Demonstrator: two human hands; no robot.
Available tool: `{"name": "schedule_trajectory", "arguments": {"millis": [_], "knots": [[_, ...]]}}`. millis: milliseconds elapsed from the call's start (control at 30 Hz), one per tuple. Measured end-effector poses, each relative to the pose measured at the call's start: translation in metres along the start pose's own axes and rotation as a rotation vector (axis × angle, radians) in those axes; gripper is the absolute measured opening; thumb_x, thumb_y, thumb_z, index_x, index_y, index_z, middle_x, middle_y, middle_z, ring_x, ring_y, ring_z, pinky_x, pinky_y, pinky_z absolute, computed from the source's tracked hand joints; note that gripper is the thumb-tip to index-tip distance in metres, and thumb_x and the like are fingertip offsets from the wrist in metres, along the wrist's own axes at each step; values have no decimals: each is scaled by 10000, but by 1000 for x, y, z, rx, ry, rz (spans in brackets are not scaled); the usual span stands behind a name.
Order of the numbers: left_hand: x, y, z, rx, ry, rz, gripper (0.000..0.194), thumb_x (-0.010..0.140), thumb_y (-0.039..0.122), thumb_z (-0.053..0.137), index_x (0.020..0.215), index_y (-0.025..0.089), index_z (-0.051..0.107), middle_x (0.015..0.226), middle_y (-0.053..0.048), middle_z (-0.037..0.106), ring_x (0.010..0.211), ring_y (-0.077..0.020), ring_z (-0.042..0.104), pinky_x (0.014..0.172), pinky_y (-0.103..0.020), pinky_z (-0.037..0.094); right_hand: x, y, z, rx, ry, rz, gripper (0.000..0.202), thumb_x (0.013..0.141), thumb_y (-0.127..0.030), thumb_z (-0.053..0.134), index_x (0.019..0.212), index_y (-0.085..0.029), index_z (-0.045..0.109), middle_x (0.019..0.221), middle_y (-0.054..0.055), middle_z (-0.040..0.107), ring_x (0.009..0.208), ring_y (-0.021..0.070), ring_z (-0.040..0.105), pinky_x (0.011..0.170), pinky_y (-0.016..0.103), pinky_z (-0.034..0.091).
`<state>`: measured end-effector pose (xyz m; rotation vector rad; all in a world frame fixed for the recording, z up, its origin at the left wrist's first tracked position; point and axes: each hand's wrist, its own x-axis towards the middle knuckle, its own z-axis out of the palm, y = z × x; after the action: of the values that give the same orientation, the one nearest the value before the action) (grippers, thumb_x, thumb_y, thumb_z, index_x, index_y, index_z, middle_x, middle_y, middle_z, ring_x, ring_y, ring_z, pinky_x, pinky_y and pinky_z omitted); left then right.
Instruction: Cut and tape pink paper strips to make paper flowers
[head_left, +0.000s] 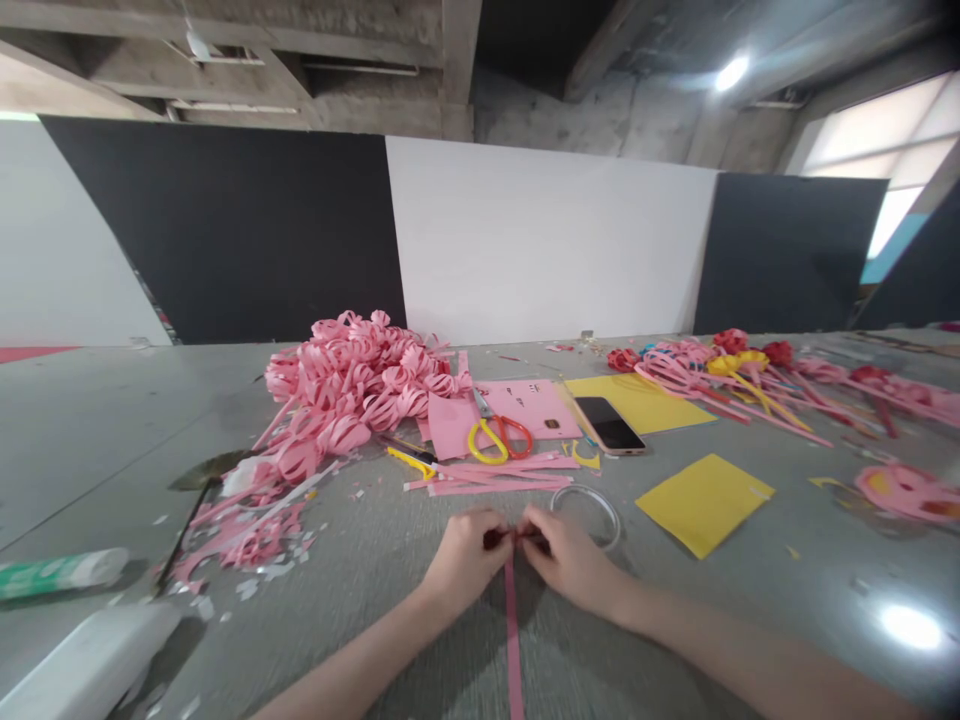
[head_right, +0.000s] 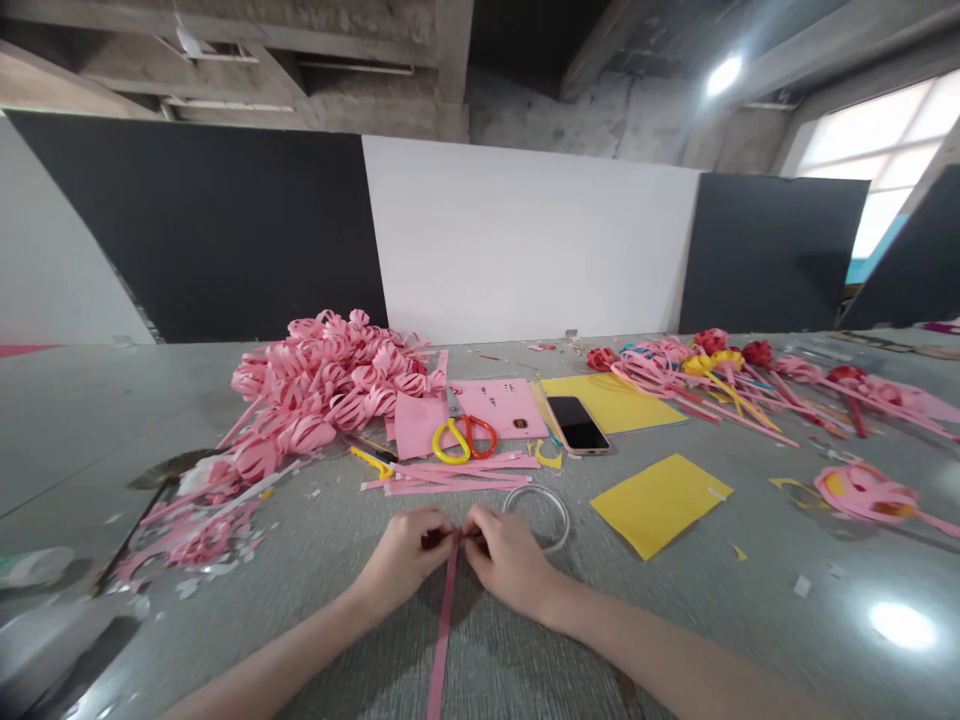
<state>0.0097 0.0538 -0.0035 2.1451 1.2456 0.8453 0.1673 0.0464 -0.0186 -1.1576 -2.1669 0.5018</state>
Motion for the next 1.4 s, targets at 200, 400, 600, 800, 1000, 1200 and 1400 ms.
{"name": "schedule_trajectory", "arguments": {"millis": [200,400,600,800,1000,1200,1400], "knots": [[3,-6,2,-105,-39,-82,132,646,150,441,530,139,503,514,43,423,528,-93,381,507,-194,270,-3,0,4,-102,-29,1,57,786,-139,404,773,-187,431,659,-1,544,573,132,509,527,221,346],[5,-7,5,-363,-67,-191,158,657,223,451,530,142,500,459,58,383,479,-85,350,472,-197,258,-3,-5,2,-132,29,-50,78,763,-122,397,734,-192,412,626,-5,524,547,131,489,508,226,332],[5,-4,7,-660,-1,-337,212,658,304,483,516,152,445,436,70,339,412,-66,313,412,-192,223,-6,-1,3,-29,104,-81,86,759,-118,396,736,-200,390,632,-15,498,554,118,480,520,219,350],[6,-5,3,-737,66,-362,288,652,375,518,507,169,378,445,81,317,404,-59,299,401,-186,242,-6,-3,-1,121,65,-78,49,793,-153,393,811,-199,391,706,1,505,624,120,495,569,222,377],[6,-8,6,-676,80,-340,300,658,395,538,515,154,433,437,78,343,398,-59,323,403,-185,250,-2,-4,-1,200,2,-22,191,711,-176,537,780,-205,362,681,-34,468,602,111,452,552,217,345],[6,-4,3,-780,22,-376,295,658,403,560,573,122,535,440,60,387,409,-63,364,418,-188,306,-1,-1,-3,275,-26,25,240,677,-126,553,749,-212,341,648,-60,412,575,98,398,531,201,317],[4,0,-2,-1019,14,-479,305,689,420,535,801,137,519,686,-11,561,434,-67,467,417,-201,383,2,0,-5,322,61,95,199,697,-172,558,750,-207,369,635,-59,404,567,101,401,530,208,323]]}}
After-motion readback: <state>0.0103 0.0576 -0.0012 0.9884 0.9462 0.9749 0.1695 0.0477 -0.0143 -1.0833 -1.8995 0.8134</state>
